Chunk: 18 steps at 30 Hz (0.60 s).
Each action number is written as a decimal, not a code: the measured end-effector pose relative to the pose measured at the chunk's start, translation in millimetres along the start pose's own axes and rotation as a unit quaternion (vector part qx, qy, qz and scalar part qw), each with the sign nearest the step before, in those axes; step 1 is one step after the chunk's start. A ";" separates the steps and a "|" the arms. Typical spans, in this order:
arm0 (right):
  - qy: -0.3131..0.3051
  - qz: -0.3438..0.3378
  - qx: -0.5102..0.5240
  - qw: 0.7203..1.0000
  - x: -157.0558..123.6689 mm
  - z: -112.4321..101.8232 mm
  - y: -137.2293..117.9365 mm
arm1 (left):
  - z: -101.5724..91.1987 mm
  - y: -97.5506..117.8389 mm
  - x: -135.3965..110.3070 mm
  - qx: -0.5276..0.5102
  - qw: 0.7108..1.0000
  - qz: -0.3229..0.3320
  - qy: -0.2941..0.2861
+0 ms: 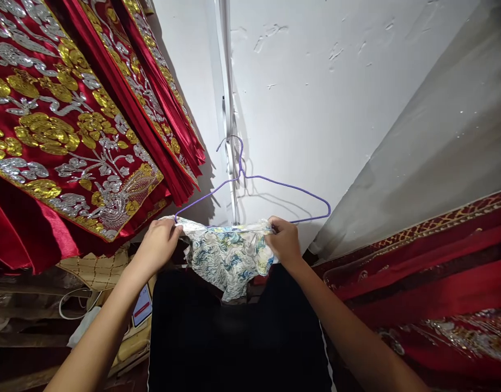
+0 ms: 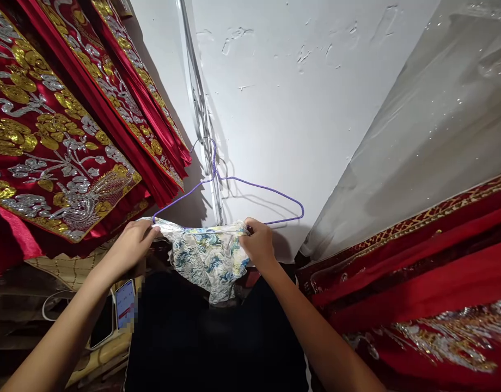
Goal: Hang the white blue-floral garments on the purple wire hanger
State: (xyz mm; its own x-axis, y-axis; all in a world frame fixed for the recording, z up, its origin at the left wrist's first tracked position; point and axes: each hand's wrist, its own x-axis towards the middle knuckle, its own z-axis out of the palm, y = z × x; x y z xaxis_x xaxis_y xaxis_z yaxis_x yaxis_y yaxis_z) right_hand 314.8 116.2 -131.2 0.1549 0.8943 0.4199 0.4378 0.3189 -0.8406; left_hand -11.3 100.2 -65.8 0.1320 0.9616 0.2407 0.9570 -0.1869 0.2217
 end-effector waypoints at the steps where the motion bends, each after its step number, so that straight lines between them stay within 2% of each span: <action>1: 0.008 -0.013 0.001 1.000 -3.5 0.8 -0.7 | 0.4 -3.5 3.3 -0.020 1.000 -0.005 -0.006; 5: 0.027 -0.118 -0.027 0.992 -18.2 6.5 1.0 | 10.8 -23.5 21.0 -0.124 0.991 -0.048 -0.011; 8: -0.013 -0.181 -0.035 0.983 -24.5 12.9 6.6 | 22.5 -36.5 30.6 -0.157 0.985 -0.063 0.014; 10: -0.059 -0.178 -0.029 0.982 -26.4 15.6 10.7 | 26.0 -40.0 29.7 -0.158 0.985 -0.068 0.022; 13: -0.106 -0.158 -0.026 0.981 -27.4 15.1 14.9 | 20.7 -37.0 17.8 -0.140 0.988 -0.058 0.030; 15: -0.112 -0.162 -0.022 0.980 -27.3 13.4 14.8 | 13.4 -33.3 9.2 -0.130 0.989 -0.050 0.037; 18: -0.085 -0.157 -0.043 0.983 -26.8 12.8 10.3 | 7.1 -35.0 6.1 -0.138 0.988 -0.055 0.047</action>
State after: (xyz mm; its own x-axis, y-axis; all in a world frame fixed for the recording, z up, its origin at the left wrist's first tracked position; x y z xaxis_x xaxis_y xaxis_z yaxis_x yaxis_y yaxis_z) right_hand 303.8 99.5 -155.5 -0.1473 0.7979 0.5845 0.5154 0.5663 -0.6432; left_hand -42.2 114.0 -78.8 -0.0064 0.9589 0.2838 0.8561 -0.1414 0.4970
